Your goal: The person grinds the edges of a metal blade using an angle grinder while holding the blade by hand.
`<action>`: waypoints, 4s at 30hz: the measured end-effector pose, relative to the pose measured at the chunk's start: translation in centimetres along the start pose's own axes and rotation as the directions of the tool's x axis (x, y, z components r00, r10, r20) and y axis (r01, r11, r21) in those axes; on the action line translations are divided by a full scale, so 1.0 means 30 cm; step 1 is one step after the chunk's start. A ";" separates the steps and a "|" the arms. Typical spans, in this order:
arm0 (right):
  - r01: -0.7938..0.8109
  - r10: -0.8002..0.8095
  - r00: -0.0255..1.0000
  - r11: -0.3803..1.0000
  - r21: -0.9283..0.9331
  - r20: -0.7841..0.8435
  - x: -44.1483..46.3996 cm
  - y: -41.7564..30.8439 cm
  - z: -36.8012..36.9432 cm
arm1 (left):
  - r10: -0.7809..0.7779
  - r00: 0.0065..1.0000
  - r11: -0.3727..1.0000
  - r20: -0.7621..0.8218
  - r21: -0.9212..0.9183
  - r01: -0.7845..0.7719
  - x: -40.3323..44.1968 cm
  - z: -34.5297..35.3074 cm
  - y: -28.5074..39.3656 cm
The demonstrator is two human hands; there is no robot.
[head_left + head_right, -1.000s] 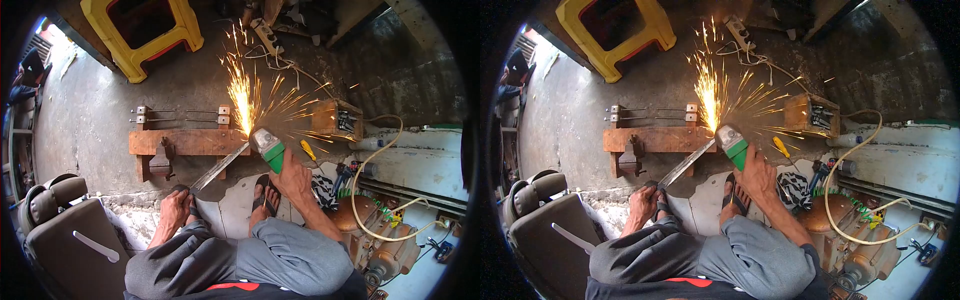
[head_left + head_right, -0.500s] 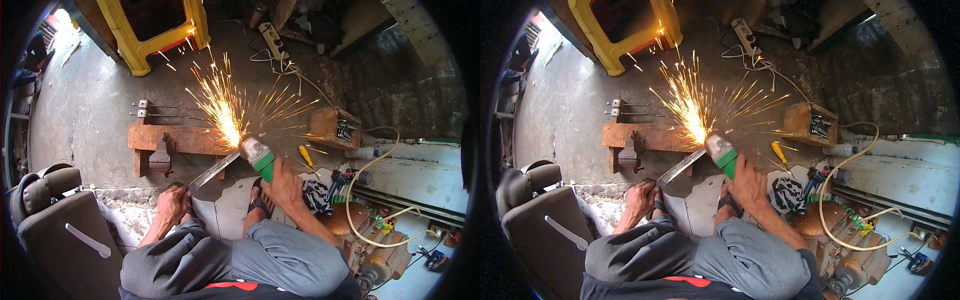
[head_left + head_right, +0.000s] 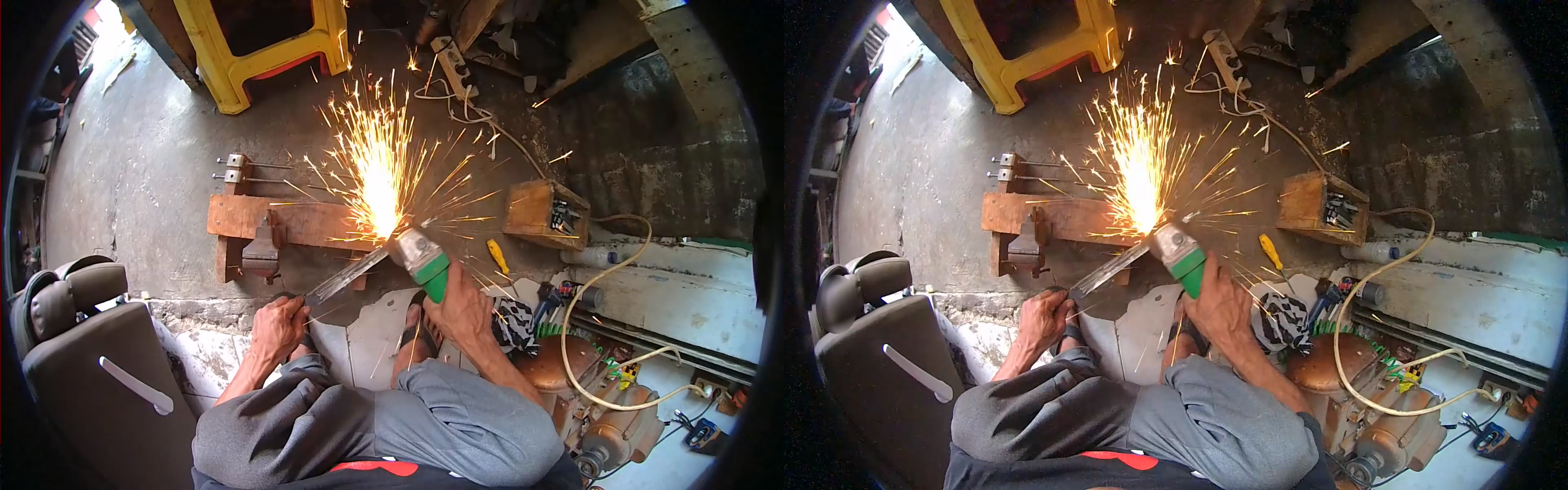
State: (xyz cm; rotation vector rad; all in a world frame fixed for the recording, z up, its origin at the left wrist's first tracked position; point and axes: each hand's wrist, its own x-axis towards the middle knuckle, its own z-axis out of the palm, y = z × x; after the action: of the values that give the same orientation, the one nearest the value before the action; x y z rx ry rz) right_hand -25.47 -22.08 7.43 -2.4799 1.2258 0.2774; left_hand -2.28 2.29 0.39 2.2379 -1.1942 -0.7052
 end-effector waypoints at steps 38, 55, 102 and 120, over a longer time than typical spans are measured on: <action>0.056 -0.055 0.998 0.996 -0.068 0.017 0.008 -0.044 0.021 | 0.003 1.000 0.995 -0.013 0.099 -0.002 -0.026 -0.006 0.002; -0.149 0.154 0.984 0.987 0.060 -0.088 0.063 0.065 0.001 | -0.079 0.996 0.997 -0.044 0.023 0.080 -0.112 -0.047 -0.019; -0.125 0.137 0.989 0.977 0.171 -0.062 0.061 0.104 0.044 | -0.133 0.991 0.990 0.022 0.053 0.131 -0.123 -0.028 -0.028; -0.222 0.230 0.973 0.959 0.176 -0.023 0.096 0.124 -0.020 | -0.135 0.990 0.989 0.050 0.074 0.131 -0.116 -0.045 -0.018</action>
State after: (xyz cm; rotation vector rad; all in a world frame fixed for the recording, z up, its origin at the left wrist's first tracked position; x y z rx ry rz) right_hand -26.67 -26.48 6.18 -2.2119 1.4882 0.1685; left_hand -2.77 5.77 1.76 2.3891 -1.1191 -0.7926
